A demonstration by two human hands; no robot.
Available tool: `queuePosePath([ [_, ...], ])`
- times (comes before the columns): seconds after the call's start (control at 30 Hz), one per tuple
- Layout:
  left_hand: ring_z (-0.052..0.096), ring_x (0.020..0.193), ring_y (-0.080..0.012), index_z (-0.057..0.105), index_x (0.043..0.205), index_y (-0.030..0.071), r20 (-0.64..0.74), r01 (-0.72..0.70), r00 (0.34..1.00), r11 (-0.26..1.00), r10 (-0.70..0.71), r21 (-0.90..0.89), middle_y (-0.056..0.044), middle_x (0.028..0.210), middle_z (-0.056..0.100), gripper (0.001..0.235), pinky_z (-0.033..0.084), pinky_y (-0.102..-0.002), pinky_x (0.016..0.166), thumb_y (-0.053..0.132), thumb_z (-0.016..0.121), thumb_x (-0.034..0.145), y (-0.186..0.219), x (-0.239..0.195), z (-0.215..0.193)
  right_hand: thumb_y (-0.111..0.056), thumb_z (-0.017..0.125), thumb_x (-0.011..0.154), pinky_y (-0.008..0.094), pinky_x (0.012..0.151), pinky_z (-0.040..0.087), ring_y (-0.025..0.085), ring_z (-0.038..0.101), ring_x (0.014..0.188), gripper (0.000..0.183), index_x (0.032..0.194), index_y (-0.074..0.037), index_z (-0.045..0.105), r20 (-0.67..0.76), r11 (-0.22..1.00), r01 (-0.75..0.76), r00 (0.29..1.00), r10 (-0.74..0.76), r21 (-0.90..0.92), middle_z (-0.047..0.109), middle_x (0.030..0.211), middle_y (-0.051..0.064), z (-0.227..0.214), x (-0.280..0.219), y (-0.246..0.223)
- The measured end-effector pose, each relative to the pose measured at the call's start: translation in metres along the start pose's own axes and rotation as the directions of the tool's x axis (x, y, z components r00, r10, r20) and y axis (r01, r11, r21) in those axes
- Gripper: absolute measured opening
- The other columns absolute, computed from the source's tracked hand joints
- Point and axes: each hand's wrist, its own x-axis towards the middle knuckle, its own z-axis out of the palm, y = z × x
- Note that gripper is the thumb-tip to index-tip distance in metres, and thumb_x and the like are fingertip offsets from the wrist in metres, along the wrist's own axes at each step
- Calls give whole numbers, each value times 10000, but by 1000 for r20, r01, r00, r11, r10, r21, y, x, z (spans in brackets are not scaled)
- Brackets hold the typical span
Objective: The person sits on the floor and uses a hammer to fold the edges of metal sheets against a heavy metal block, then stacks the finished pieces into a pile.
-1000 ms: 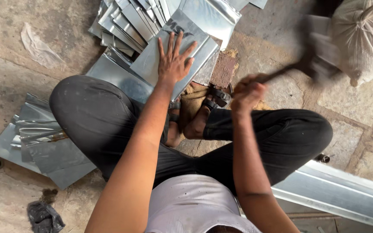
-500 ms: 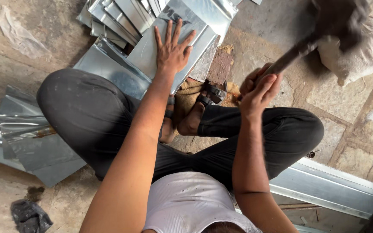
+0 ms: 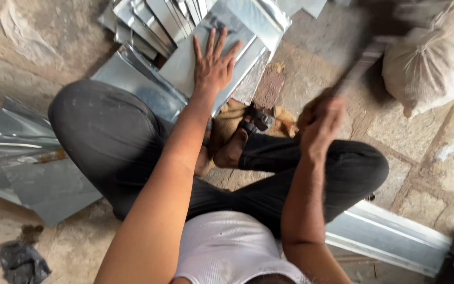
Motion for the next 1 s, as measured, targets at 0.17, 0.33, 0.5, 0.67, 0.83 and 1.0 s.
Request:
queuePosePath([
  [0.17, -37, 1625, -282, 133, 1615, 556, 2, 20, 1000, 1000, -20, -6, 44, 1740, -91, 509, -121, -684, 1226, 468, 243, 1126, 1, 2, -2, -542, 437, 1137, 269, 408, 376, 70, 416, 490, 446, 1046, -123, 561, -133, 987, 87, 989, -69, 135, 500, 691, 0, -16, -19, 69],
  [0.33, -31, 1616, -288, 143, 1619, 558, -21, 22, 1000, 1000, -22, -6, 33, 1738, -71, 534, -123, -685, 1228, 478, 259, 1104, 4, 1, -3, -480, 447, 1118, 264, 389, 343, 68, 392, 484, 410, 1065, -92, 568, -24, 779, -476, 858, 512, -407, 471, 662, -22, 14, -42, 133],
  [0.5, -27, 1610, -283, 162, 1613, 520, 1, 26, 1000, 1000, -26, -9, 24, 1741, -58, 519, -119, -692, 1206, 478, 265, 1105, 8, -4, -3, -428, 460, 1106, 268, 360, 328, 60, 378, 469, 361, 1066, -85, 565, 19, 886, -409, 906, 423, -217, 461, 646, -50, 11, -16, 16],
  [0.67, -17, 1616, -288, 169, 1625, 517, 8, 57, 998, 998, -57, -26, 20, 1740, -54, 513, -120, -684, 1217, 458, 243, 1120, 7, 13, -12, -618, 485, 1074, 256, 352, 315, 49, 357, 425, 489, 1104, -134, 550, -56, 968, 220, 975, -215, 119, 401, 584, -42, 7, -3, -53],
  [0.83, -14, 1613, -287, 161, 1628, 517, -4, 49, 999, 998, -49, -35, 17, 1739, -58, 525, -131, -681, 1210, 449, 240, 1113, 6, 10, -8, -555, 482, 1110, 293, 393, 373, 98, 431, 430, 476, 1050, -99, 604, -120, 946, 286, 955, -270, 153, 505, 692, 27, 5, -5, 46],
  [1.0, 7, 1613, -285, 162, 1622, 497, -44, 46, 998, 999, -47, -9, 24, 1732, -47, 520, -126, -677, 1211, 456, 254, 1111, 12, 6, -20, -375, 528, 1094, 217, 397, 289, 41, 357, 497, 315, 1030, -71, 583, -75, 770, -602, 796, 601, -214, 459, 658, -57, 30, -29, 103],
])
